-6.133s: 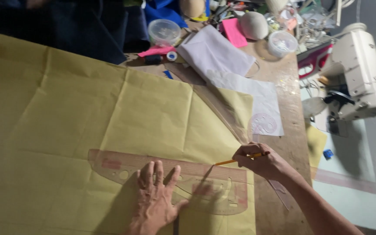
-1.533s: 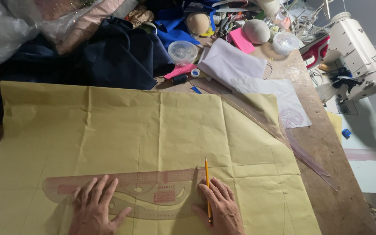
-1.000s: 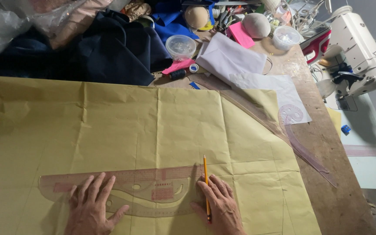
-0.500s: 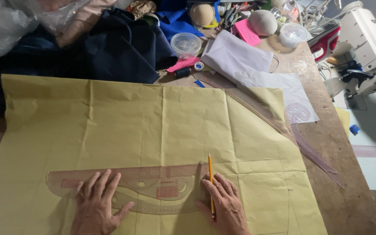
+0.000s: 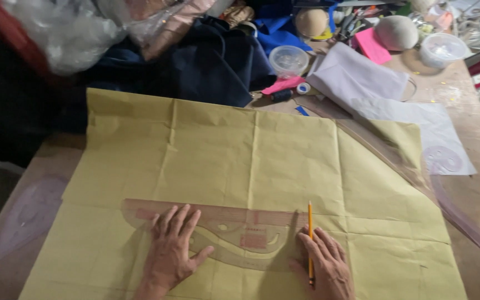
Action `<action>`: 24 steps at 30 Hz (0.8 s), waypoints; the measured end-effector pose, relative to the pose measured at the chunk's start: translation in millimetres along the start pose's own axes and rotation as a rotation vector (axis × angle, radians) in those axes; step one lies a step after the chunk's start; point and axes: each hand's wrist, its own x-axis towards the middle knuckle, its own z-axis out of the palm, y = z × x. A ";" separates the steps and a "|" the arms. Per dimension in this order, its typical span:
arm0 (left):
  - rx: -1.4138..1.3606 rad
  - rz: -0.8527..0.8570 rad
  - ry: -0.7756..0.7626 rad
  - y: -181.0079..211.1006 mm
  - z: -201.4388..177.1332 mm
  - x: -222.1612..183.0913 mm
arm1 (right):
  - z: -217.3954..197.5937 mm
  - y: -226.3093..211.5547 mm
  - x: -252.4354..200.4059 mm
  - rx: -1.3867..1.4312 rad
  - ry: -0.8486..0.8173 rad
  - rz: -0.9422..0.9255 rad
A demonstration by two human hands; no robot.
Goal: Drafting and marking a garment pattern on paper using rulers, measuring tape, and a pencil.
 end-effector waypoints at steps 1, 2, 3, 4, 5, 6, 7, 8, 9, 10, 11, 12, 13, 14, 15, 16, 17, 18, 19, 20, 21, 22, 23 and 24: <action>0.011 -0.009 0.000 -0.1 -0.3 -0.2 | 0.7 0.0 -0.1 0.012 0.001 -0.008; -0.007 -0.002 -0.028 -0.3 -0.8 -0.3 | 1.5 -0.2 -0.2 -0.010 0.015 -0.008; -0.025 0.004 -0.055 -0.6 -1.2 -0.3 | 2.3 -0.3 -0.2 -0.031 0.030 -0.007; -0.017 -0.003 -0.055 -0.4 -1.8 -0.1 | 5.1 0.1 -1.5 -0.022 0.031 -0.015; -0.020 0.003 -0.023 -0.2 -2.2 0.2 | 8.1 0.6 -2.8 -0.042 0.043 0.007; -0.025 0.011 0.009 0.6 -2.3 1.0 | 10.2 1.5 -4.5 -0.064 0.055 0.030; -0.018 0.005 0.009 -0.3 -2.9 -0.1 | 13.4 3.0 -6.1 -0.056 0.055 0.024; -0.022 0.005 -0.010 -0.2 -2.6 -0.3 | 15.6 5.4 -8.2 -0.063 0.047 0.029; -0.026 0.005 -0.029 0.1 -2.0 -0.3 | 18.0 8.2 -10.4 -0.071 0.038 0.034; -0.025 0.003 -0.028 -0.1 -2.0 -0.5 | 18.3 7.0 -9.7 -0.070 0.038 0.033; -0.025 0.000 -0.023 -0.2 -1.7 -0.5 | 18.8 6.1 -9.1 -0.074 0.060 0.028; -0.027 -0.003 -0.019 0.4 -1.0 -0.6 | 18.6 5.6 -9.3 -0.080 0.082 0.025; -0.028 -0.003 -0.019 -0.5 -2.2 -0.7 | 17.9 4.6 -8.3 -0.081 0.081 0.025; -0.030 0.002 -0.030 -0.7 -2.9 -0.4 | 16.4 4.1 -7.8 -0.077 0.068 0.023; -0.033 0.007 -0.040 -0.6 -3.3 0.1 | 14.9 4.1 -7.3 -0.073 0.055 0.021; -0.043 0.012 -0.040 -1.5 -4.8 -0.2 | 13.6 2.9 -5.7 -0.084 0.053 0.026; -0.026 0.018 -0.029 -2.1 -5.8 -0.2 | 12.6 2.4 -4.0 -0.045 0.058 -0.002; -0.013 0.026 -0.018 -1.5 -5.4 1.3 | 10.1 3.0 -2.8 -0.012 0.063 -0.028; -0.029 0.035 -0.017 -2.5 -3.2 0.2 | 9.4 1.7 -2.4 -0.028 0.062 -0.020; -0.020 0.022 -0.007 -3.2 -0.6 -0.6 | 8.5 0.6 -2.4 -0.016 0.040 0.002; -0.012 0.009 0.004 -3.7 2.1 -1.2 | 7.7 -0.1 -2.2 -0.004 0.018 0.024; -0.030 0.020 0.006 -5.3 3.6 -2.3 | 6.8 -0.2 -1.4 -0.023 0.018 0.034; 0.005 0.020 0.020 -6.7 5.4 -3.2 | 6.1 0.0 -0.4 -0.002 0.017 0.006; 0.036 0.022 0.035 -6.9 8.6 -3.2 | 4.4 1.5 0.0 0.016 0.017 -0.020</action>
